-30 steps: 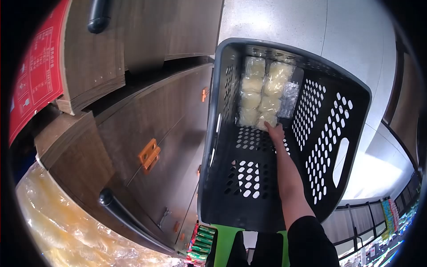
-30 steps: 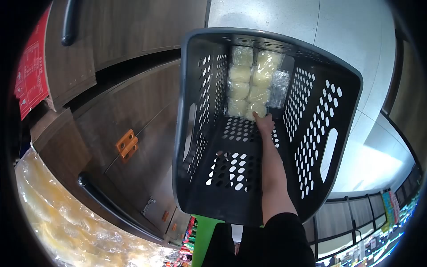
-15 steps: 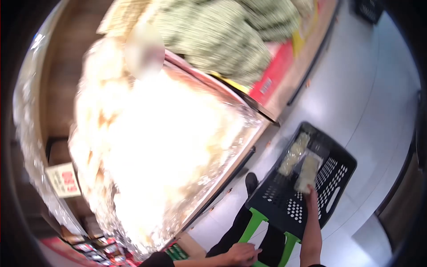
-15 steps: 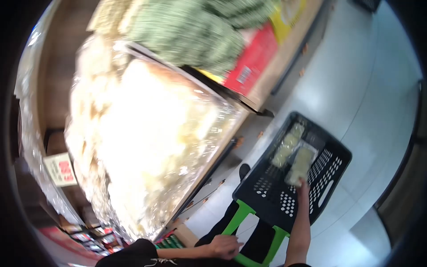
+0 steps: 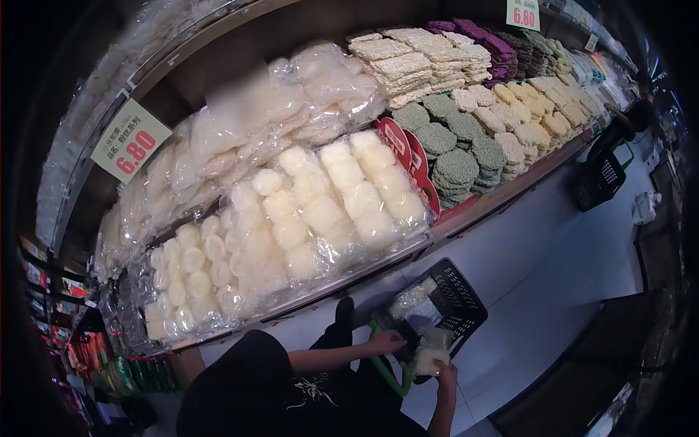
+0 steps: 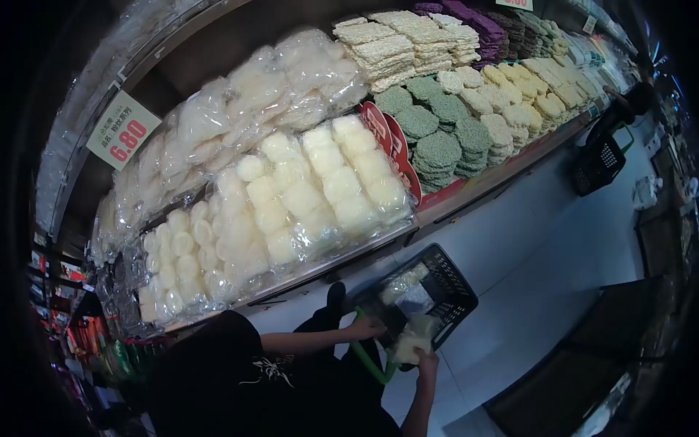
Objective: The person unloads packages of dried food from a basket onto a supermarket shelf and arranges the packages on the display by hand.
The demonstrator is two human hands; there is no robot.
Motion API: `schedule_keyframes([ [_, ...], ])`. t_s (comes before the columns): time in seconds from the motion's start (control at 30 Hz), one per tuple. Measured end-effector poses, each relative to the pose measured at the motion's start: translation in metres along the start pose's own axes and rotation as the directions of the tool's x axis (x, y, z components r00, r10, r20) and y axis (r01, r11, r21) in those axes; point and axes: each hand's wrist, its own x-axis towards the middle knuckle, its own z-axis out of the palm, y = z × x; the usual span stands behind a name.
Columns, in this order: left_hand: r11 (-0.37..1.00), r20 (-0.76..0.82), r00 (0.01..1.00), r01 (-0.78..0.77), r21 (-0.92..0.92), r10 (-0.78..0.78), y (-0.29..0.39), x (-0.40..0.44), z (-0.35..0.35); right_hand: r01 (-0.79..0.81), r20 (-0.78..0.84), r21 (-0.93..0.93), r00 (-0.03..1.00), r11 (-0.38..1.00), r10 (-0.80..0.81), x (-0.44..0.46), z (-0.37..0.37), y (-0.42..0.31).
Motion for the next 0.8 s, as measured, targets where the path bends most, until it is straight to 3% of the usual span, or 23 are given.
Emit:
schedule_keyframes([
  [0.03, 0.948, 0.087, 0.990, 0.131, -0.291, -0.110, -0.003, 0.012, 0.002, 0.060, 0.019, 0.004, 0.998, 0.998, -0.061, -0.015, 0.004, -0.012],
  [0.07, 0.945, 0.082, 0.992, 0.120, -0.306, -0.099, 0.012, 0.012, -0.001, 0.145, 0.042, -0.005, 0.989, 0.989, -0.145, -0.031, 0.010, -0.027],
  [0.13, 0.761, 0.297, 0.922, 0.376, -0.529, -0.249, 0.065, 0.003, -0.025, 0.223, 0.074, 0.008, 0.972, 0.975, -0.223, -0.089, 0.030, -0.076],
  [0.2, 0.597, 0.426, 0.885, 0.447, -0.667, -0.186, 0.125, -0.024, -0.050, 0.297, 0.104, 0.026, 0.949, 0.954, -0.299, -0.134, 0.038, -0.108],
  [0.27, 0.503, 0.484, 0.862, 0.356, -0.787, 0.148, 0.138, -0.014, -0.068, 0.415, 0.250, 0.032, 0.878, 0.909, -0.409, -0.162, 0.042, -0.127],
  [0.33, 0.338, 0.372, 0.821, 0.235, -0.911, 0.432, 0.209, -0.059, -0.103, 0.446, 0.285, 0.000, 0.858, 0.895, -0.427, -0.177, 0.044, -0.139],
  [0.37, 0.331, 0.369, 0.817, 0.233, -0.914, 0.444, 0.216, -0.055, -0.114, 0.468, 0.321, -0.014, 0.839, 0.884, -0.439, -0.181, 0.046, -0.144],
  [0.43, 0.373, 0.113, 0.923, -0.036, -0.927, 0.368, 0.227, -0.047, -0.132, 0.475, 0.327, -0.032, 0.836, 0.879, -0.440, -0.170, 0.052, -0.151],
  [0.47, 0.368, 0.113, 0.921, -0.035, -0.929, 0.373, 0.234, -0.048, -0.147, 0.478, 0.335, -0.037, 0.833, 0.877, -0.440, -0.161, 0.059, -0.153],
  [0.53, 0.448, -0.123, 0.952, -0.243, -0.861, 0.280, 0.248, -0.052, -0.181, 0.485, 0.282, -0.014, 0.841, 0.875, -0.462, -0.143, 0.085, -0.165],
  [0.6, 0.410, -0.387, 0.900, -0.435, -0.802, 0.198, 0.257, -0.045, -0.214, 0.509, 0.242, -0.003, 0.835, 0.861, -0.493, -0.112, 0.112, -0.178],
  [0.73, 0.458, -0.692, 0.699, -0.683, -0.569, 0.182, 0.247, 0.006, -0.306, 0.521, 0.276, 0.069, 0.810, 0.851, -0.518, -0.030, 0.174, -0.206],
  [0.8, 0.618, -0.762, 0.646, -0.580, -0.531, -0.048, 0.238, 0.038, -0.357, 0.468, 0.308, 0.148, 0.816, 0.871, -0.490, -0.002, 0.217, -0.227],
])
